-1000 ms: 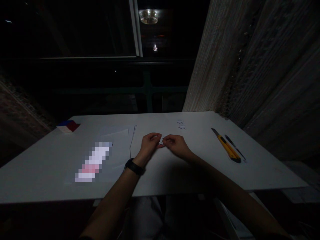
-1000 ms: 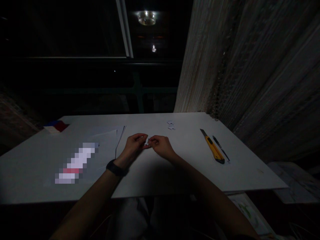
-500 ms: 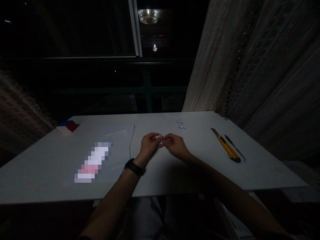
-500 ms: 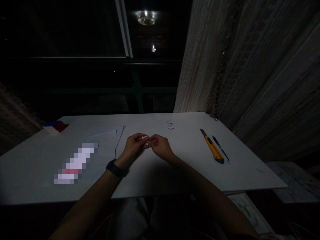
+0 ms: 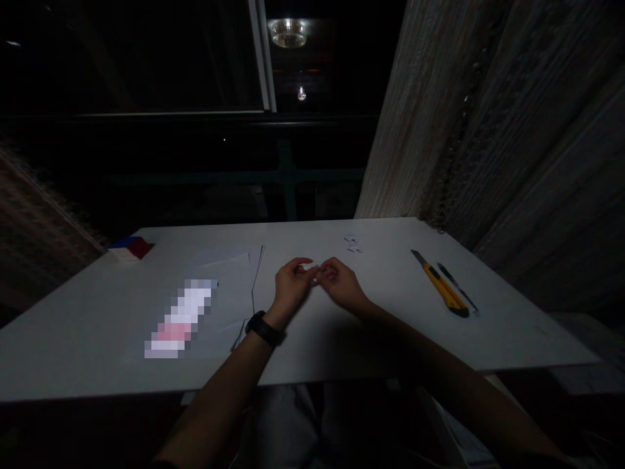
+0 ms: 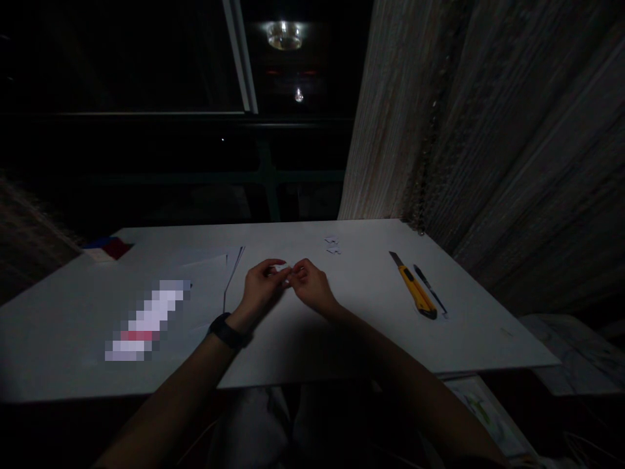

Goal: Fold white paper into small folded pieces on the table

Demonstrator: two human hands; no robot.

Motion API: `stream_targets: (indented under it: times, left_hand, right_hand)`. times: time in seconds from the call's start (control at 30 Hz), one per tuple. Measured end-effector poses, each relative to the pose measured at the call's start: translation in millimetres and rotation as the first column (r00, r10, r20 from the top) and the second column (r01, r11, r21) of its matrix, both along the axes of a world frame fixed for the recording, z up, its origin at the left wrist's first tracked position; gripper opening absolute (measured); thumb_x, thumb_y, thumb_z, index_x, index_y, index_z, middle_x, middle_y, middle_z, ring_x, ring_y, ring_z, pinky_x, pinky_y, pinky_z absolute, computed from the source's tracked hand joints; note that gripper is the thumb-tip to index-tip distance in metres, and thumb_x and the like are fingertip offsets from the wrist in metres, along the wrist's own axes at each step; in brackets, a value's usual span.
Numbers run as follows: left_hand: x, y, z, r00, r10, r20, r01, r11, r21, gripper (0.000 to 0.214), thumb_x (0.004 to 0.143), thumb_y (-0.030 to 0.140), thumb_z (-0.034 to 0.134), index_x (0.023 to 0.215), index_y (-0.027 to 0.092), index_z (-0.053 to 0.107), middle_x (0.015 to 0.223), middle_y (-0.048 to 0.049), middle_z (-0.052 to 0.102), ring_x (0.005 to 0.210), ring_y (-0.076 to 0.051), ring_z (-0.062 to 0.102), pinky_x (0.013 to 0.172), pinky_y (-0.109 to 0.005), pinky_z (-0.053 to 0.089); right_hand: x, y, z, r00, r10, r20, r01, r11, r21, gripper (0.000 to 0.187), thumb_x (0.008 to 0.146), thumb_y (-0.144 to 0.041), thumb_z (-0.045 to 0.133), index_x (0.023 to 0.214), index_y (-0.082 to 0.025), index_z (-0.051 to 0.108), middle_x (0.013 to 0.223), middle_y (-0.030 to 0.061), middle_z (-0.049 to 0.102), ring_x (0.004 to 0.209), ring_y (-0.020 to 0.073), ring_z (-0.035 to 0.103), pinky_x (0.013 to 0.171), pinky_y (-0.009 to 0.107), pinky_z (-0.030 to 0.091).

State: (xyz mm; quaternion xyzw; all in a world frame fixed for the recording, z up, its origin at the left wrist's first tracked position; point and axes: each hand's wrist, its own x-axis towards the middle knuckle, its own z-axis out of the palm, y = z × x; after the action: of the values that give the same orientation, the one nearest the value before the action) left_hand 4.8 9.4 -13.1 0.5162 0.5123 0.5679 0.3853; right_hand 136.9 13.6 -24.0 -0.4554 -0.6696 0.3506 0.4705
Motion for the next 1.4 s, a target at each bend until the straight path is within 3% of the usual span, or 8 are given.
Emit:
stream_targets:
  times: [0.2, 0.37, 0.57, 1.1, 1.4]
  left_hand:
    - [2, -7, 11.0, 0.996, 0.036, -0.084, -0.036, 0.999, 0.002, 0.017, 0.06, 0.027, 0.068, 0.071, 0.014, 0.07, 0.065, -0.0036, 0.065, 0.057, -0.013, 0.056, 0.05, -0.022, 0.044]
    - [-1, -1, 4.3, 0.994, 0.055, -0.098, -0.056, 0.998, -0.005, 0.019, 0.059, 0.03, 0.07, 0.07, 0.015, 0.07, 0.066, -0.0046, 0.066, 0.057, -0.014, 0.057, 0.05, -0.022, 0.043]
    - [-4, 4, -3.3, 0.999, 0.026, -0.029, -0.027, 0.999, -0.024, 0.029, 0.059, 0.037, 0.07, 0.075, 0.013, 0.069, 0.061, -0.0035, 0.064, 0.051, -0.013, 0.055, 0.047, -0.023, 0.043]
    - [-7, 8, -11.1, 0.986, 0.036, -0.165, -0.037, 0.999, -0.003, 0.027, 0.064, 0.039, 0.066, 0.076, 0.015, 0.069, 0.065, -0.0046, 0.066, 0.056, -0.014, 0.058, 0.051, -0.023, 0.043]
    - [-6, 7, -8.9, 0.975, -0.01, -0.224, 0.01, 1.0, -0.002, 0.025, 0.064, 0.037, 0.065, 0.075, 0.015, 0.07, 0.064, -0.0046, 0.066, 0.056, -0.014, 0.057, 0.053, -0.024, 0.042]
  right_hand:
    - [0, 3, -3.5, 0.995, 0.046, -0.094, -0.049, 0.999, -0.024, 0.016, 0.07, -0.028, 0.058, 0.082, -0.021, 0.05, 0.061, -0.0044, 0.059, 0.059, 0.0138, 0.061, 0.053, 0.023, 0.044]
    - [1, 4, -4.8, 0.996, 0.033, -0.088, -0.035, 0.999, -0.015, 0.017, 0.07, -0.029, 0.06, 0.083, -0.02, 0.053, 0.063, -0.0035, 0.058, 0.056, 0.0119, 0.058, 0.053, 0.023, 0.043]
    - [1, 5, -5.4, 0.977, 0.117, -0.177, -0.122, 0.992, -0.021, 0.017, 0.077, -0.035, 0.052, 0.081, -0.018, 0.055, 0.06, -0.0014, 0.056, 0.051, 0.0105, 0.053, 0.049, 0.023, 0.042]
    - [3, 7, -3.9, 0.984, 0.105, -0.147, -0.121, 0.987, -0.103, 0.015, 0.07, -0.029, 0.059, 0.078, -0.019, 0.053, 0.06, -0.0035, 0.054, 0.049, 0.0091, 0.051, 0.045, 0.02, 0.041]
    - [19, 14, 7.4, 0.939, 0.338, -0.065, -0.344, 0.921, -0.185, 0.019, 0.072, -0.035, 0.058, 0.077, -0.017, 0.055, 0.054, -0.0025, 0.056, 0.045, 0.0081, 0.049, 0.04, 0.018, 0.036]
